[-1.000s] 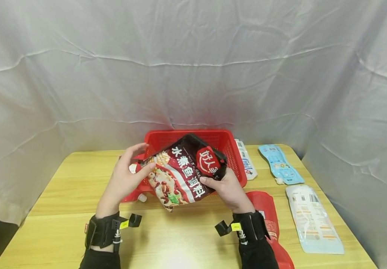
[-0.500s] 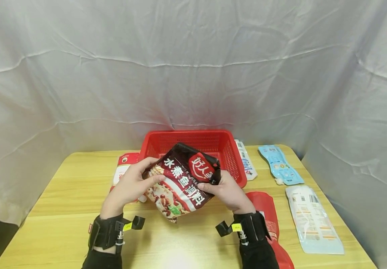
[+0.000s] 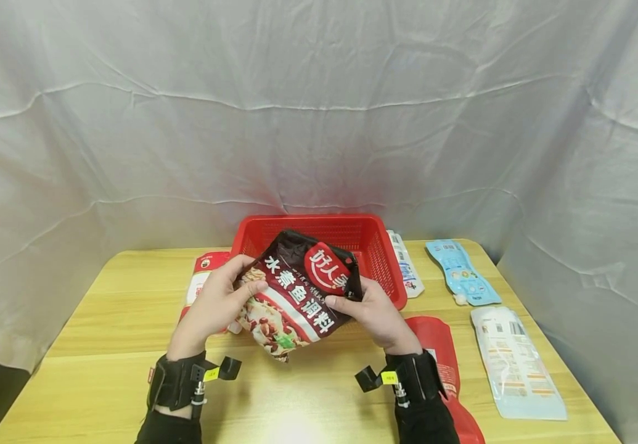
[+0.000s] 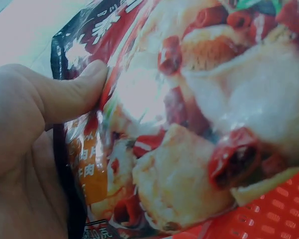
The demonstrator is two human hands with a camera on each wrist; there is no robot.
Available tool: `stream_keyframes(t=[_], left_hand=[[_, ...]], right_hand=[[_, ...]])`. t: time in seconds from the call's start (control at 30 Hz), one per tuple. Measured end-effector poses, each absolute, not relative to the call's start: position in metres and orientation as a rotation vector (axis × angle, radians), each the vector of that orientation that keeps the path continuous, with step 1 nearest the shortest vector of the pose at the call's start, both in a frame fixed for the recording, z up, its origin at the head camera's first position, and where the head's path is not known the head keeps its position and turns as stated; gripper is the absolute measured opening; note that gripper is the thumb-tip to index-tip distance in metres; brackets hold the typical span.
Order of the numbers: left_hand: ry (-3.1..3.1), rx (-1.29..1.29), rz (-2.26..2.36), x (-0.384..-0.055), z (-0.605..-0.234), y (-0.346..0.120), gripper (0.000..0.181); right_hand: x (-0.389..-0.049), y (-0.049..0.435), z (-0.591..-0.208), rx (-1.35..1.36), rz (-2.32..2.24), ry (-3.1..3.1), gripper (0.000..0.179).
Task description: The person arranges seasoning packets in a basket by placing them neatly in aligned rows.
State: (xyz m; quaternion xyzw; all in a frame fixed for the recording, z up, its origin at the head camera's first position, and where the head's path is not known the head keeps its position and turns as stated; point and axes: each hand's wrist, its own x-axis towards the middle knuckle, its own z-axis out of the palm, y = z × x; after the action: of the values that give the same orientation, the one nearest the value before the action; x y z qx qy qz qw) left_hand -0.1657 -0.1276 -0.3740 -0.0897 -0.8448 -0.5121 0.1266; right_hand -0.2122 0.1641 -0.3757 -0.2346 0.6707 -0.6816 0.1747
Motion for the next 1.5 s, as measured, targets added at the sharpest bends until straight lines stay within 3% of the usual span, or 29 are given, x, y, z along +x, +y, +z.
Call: stream_keyframes(t=[0.17, 0.37, 0.93, 1.5], left_hand=[[-2.363, -0.172, -1.591, -0.165, -0.373, -0.127, 0.026], [-2.236, -0.140, -1.697, -0.168, -0.374, -0.125, 0.022], [-2.092, -0.051, -1.892, -0.173, -0.376, -0.112, 0.015], [-2.263, -0.090, -1.887, -0.177, -0.381, -0.119, 0.027]], right_hand=[[-0.210, 0.165, -0.374, -0.718, -2.066, 1.857, 0.029], [-0.205, 0.163, -0.370, -0.777, -2.140, 1.866, 0.033], [-0.202, 0.143, -0.373, -0.533, -2.025, 2.118, 0.045], [-0.201, 0.144, -0.369, -0.467, -2.022, 2.209, 0.038]])
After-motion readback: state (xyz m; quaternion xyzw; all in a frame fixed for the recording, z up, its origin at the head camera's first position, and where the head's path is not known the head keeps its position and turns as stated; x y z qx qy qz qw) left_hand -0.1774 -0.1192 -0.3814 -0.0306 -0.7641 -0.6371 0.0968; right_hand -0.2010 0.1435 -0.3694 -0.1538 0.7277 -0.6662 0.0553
